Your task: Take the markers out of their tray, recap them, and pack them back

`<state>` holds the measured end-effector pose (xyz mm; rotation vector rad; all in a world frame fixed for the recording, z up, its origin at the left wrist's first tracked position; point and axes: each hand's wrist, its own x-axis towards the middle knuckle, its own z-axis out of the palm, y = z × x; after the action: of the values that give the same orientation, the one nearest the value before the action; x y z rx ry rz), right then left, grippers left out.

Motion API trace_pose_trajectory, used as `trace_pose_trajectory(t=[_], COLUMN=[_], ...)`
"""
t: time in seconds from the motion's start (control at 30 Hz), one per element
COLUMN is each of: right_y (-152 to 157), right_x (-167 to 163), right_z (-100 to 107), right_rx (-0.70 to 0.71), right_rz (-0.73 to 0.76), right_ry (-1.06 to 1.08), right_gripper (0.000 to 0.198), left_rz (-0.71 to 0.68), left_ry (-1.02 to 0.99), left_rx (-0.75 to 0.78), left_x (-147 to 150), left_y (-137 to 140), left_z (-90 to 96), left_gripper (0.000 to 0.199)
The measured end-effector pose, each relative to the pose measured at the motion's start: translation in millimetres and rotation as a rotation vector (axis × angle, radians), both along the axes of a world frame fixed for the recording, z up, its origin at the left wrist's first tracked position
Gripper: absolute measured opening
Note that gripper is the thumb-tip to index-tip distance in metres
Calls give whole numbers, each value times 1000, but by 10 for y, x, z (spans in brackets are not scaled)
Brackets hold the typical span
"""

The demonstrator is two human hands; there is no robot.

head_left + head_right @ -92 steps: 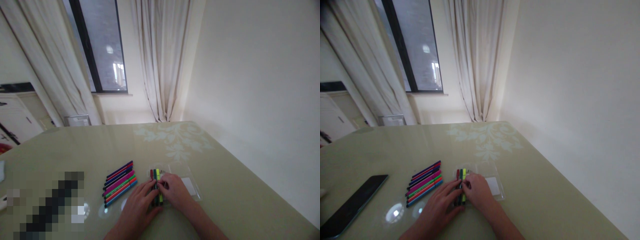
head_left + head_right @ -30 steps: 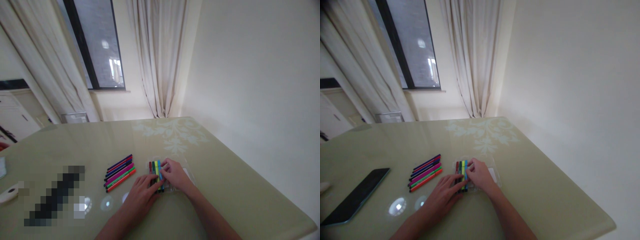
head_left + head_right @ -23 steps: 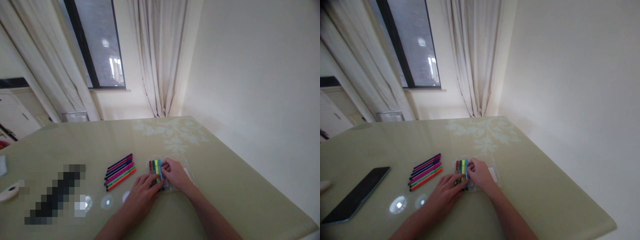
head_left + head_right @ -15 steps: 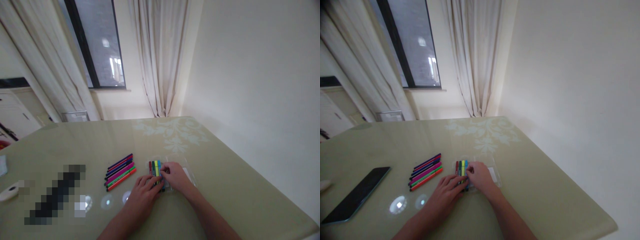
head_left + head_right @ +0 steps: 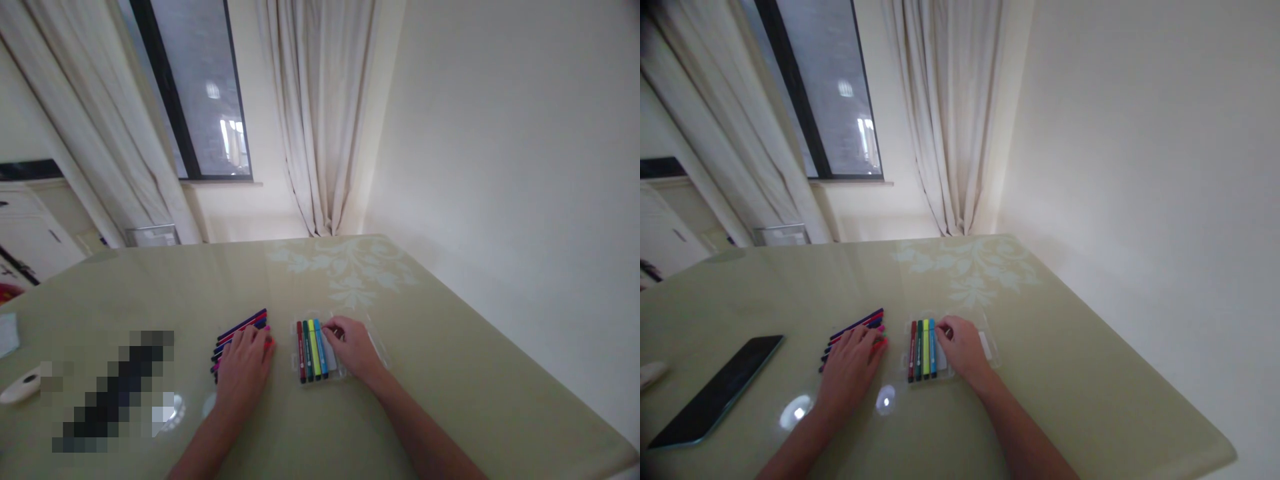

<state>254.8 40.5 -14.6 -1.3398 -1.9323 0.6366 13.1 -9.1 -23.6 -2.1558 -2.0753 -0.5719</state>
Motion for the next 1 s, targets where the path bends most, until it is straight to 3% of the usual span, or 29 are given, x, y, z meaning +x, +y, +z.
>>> trace_pose_trajectory(t=[0.17,0.37,0.53,0.63,0.73,0.83,1.0], right_y=[10,7,-5,-10,-18,-36,-97], right_x=[-2,-4,-11,-14,-19,-38,-107], right_z=[2,2,-4,7,30,49,64], right_rx=[1,25,29,37,44,26,-109], right_rz=[-19,-17,-8,-8,1,20,132], right_ry=[35,55,56,85,112,134,256], right_gripper=[17,18,17,17,18,18,21], left_rz=[-106,-3,-104,-116,-94,-88,-149], left_ry=[-71,-88,-175,-385,-722,-1056,-1544], left_rx=[-129,-48,-68,-23,-19,-138,-297], left_x=[68,16,53,74,73,96,221], left_y=[-12,3,-5,8,36,35,-46], left_z=[-49,-62,-18,19,48,81,156], left_gripper=[23,27,22,26,39,49,47])
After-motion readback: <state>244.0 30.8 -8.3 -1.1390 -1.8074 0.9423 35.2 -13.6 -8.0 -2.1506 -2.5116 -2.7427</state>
